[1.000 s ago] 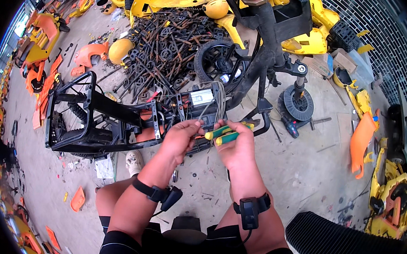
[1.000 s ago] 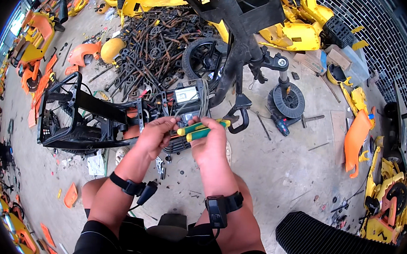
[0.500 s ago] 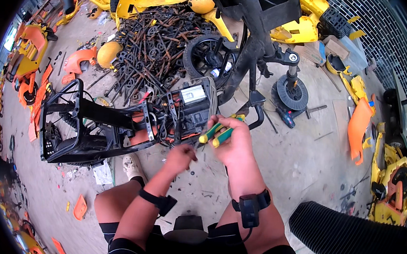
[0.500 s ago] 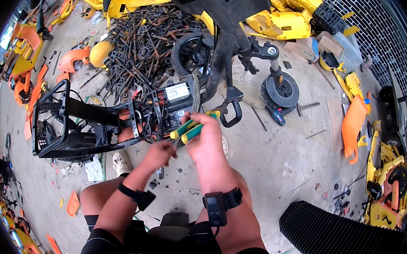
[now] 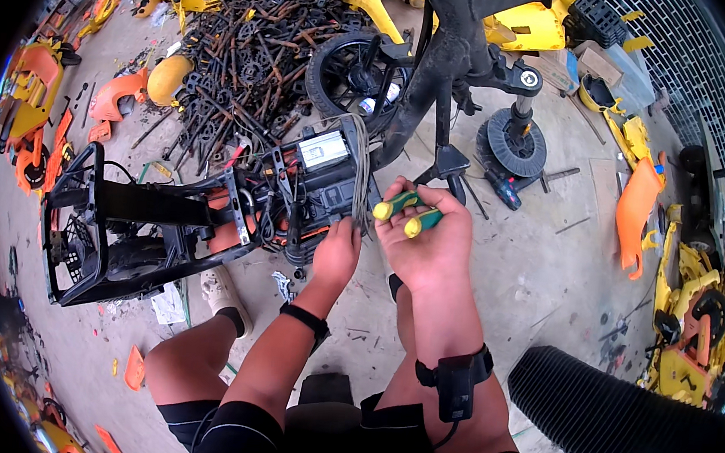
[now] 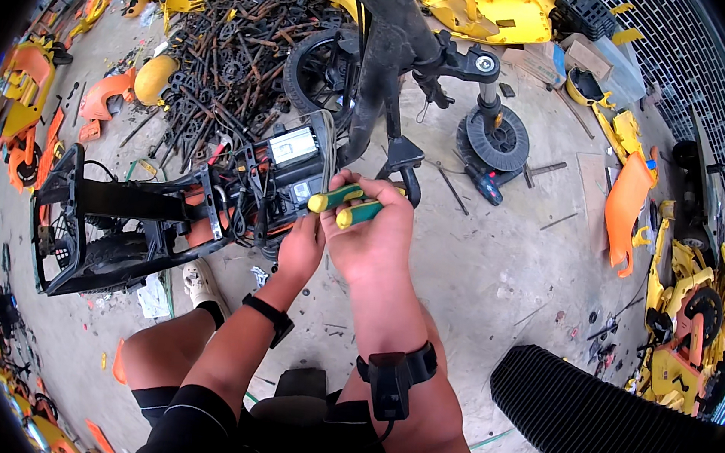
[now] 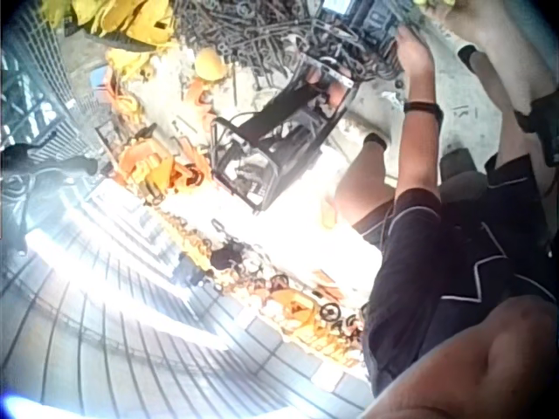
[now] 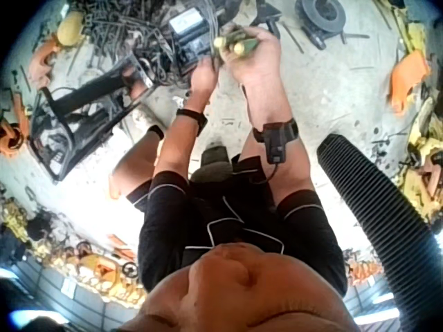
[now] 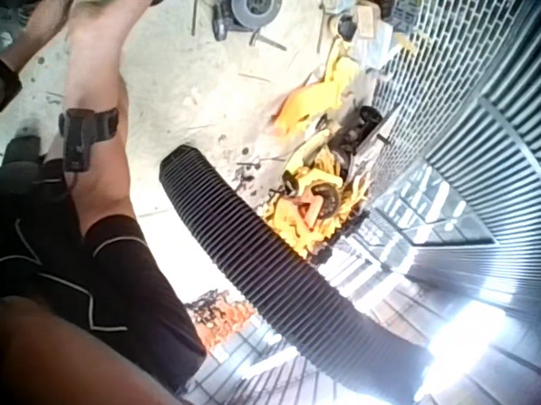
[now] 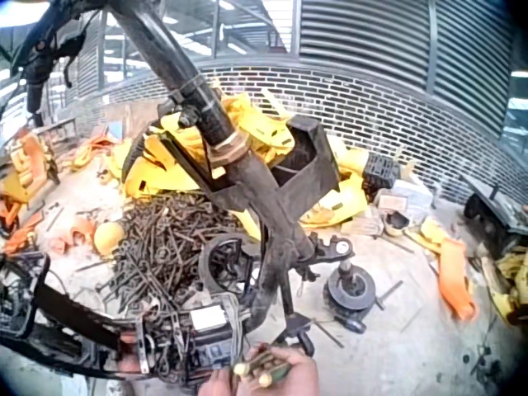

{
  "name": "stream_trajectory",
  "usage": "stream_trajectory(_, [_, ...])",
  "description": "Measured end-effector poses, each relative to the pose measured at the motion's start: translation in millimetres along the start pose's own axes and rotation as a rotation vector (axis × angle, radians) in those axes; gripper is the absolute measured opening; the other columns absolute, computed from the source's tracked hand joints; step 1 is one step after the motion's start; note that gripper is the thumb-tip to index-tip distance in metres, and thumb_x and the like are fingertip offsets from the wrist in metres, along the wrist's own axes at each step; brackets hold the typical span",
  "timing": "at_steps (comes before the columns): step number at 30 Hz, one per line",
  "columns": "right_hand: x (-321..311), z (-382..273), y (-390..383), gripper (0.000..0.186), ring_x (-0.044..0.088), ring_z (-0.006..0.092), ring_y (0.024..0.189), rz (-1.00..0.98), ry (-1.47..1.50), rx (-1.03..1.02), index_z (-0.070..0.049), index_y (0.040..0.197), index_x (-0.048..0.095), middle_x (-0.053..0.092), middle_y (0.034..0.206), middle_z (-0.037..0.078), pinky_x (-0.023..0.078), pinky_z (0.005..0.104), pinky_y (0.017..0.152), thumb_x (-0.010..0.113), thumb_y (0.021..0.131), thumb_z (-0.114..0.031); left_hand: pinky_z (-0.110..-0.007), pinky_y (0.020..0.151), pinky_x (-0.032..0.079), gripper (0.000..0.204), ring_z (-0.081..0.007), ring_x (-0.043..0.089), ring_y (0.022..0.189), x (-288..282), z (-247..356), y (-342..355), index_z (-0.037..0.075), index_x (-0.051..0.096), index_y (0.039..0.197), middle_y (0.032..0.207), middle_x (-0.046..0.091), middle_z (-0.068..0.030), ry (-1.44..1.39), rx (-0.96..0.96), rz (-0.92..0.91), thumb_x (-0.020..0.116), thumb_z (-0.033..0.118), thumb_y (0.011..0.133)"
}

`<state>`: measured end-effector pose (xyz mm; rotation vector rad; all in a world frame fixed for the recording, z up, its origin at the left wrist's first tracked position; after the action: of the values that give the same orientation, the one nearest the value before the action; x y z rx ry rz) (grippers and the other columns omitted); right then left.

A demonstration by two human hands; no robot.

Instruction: The person works on the wiring and internal components of an electric scooter frame by hand and using pliers, removing small parts and adjusting connections amidst a large pile of scooter components.

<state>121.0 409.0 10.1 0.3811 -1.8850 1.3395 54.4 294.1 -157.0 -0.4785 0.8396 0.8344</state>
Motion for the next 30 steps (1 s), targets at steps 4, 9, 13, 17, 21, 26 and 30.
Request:
stream_trajectory(4, [3.8, 2.3, 2.5, 0.022, 0.063, 0.0238, 0.098, 0.013, 0.029, 0.002, 0.004, 0.104, 0.054, 0.061, 0.105, 0.012, 0.047, 0.038, 0.094, 0.06, 0.087, -0.007, -0.045, 0.063, 0.058, 0.022, -0.0375, 0.07, 0.078, 8.2, 11.9, 27.1, 0.006, 0.056, 0.113, 0.099, 0.065, -0.0161, 0.133, 0.08, 0.042, 0.058, 0.021, 0.097])
stream_trajectory(9, [4.9, -1.3, 1.7, 0.021, 0.062, 0.0234, 0.098, 0.044, 0.054, -0.013, 0.004, 0.104, 0.054, 0.06, 0.104, 0.012, 0.047, 0.0376, 0.093, 0.06, 0.087, -0.007, -0.044, 0.069, 0.059, 0.02, -0.0372, 0.071, 0.083, 19.0, -0.9, 44.7, 0.004, 0.055, 0.108, 0.099, 0.066, -0.0182, 0.244, -0.079, -0.147, 0.062, 0.015, 0.093])
stream_trajectory(13, [3.9, 2.6, 2.2, 0.021, 0.062, 0.0231, 0.097, 0.049, 0.034, -0.028, 0.004, 0.104, 0.054, 0.06, 0.103, 0.012, 0.047, 0.0374, 0.093, 0.06, 0.087, -0.008, -0.047, 0.075, 0.057, 0.026, -0.0393, 0.07, 0.086, 1.7, -0.9, 40.2, 0.002, 0.061, 0.109, 0.105, 0.067, -0.0197, 0.1, -0.163, -0.082, 0.066, 0.015, 0.088])
stream_trajectory(17, [6.4, 10.9, -2.7, 0.02, 0.062, 0.023, 0.096, 0.04, 0.017, -0.035, 0.004, 0.102, 0.055, 0.061, 0.103, 0.012, 0.047, 0.0373, 0.092, 0.06, 0.087, -0.008, -0.045, 0.076, 0.056, 0.026, -0.0368, 0.071, 0.085, -14.1, -7.5, 30.9, 0.0, 0.069, 0.104, 0.097, 0.07, -0.0191, -0.137, -0.317, -0.042, 0.068, 0.017, 0.083])
stream_trajectory(21, [5.1, 17.0, -4.3, 0.018, 0.063, 0.0232, 0.095, 0.031, -0.031, -0.021, 0.002, 0.102, 0.055, 0.062, 0.103, 0.012, 0.048, 0.0376, 0.091, 0.06, 0.087, -0.007, -0.039, 0.073, 0.055, 0.028, -0.0301, 0.072, 0.079, -41.8, -4.1, 7.2, -0.001, 0.071, 0.099, 0.084, 0.072, -0.018, -0.383, -0.413, -0.015, 0.069, 0.018, 0.08])
stream_trajectory(26, [4.0, 29.2, -9.3, 0.018, 0.064, 0.0227, 0.092, 0.057, -0.022, -0.032, 0.002, 0.102, 0.056, 0.063, 0.099, 0.012, 0.048, 0.0381, 0.09, 0.06, 0.087, -0.007, -0.033, 0.069, 0.053, 0.028, -0.0176, 0.067, 0.071, -75.5, -23.6, -43.4, -0.003, 0.07, 0.101, 0.078, 0.071, -0.0108, -0.522, -0.403, -0.063, 0.071, 0.017, 0.081])
stream_trajectory(30, [3.9, 36.8, -14.4, 0.019, 0.064, 0.0231, 0.094, 0.023, -0.108, -0.011, 0.002, 0.103, 0.057, 0.063, 0.098, 0.011, 0.049, 0.0385, 0.089, 0.059, 0.086, -0.005, -0.028, 0.064, 0.05, 0.02, -0.0115, 0.061, 0.067, -137.7, -26.1, -74.7, -0.001, 0.07, 0.103, 0.079, 0.068, -0.0044, -0.609, -0.313, 0.001, 0.068, 0.013, 0.088])
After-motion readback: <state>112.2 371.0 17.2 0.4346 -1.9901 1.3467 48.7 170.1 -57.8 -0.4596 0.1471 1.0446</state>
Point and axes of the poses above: each hand's wrist, its own y-axis towards the middle knuckle, its own x-axis out of the palm, z = x × y, the point moved 7 cm from there along y, towards the middle knuckle
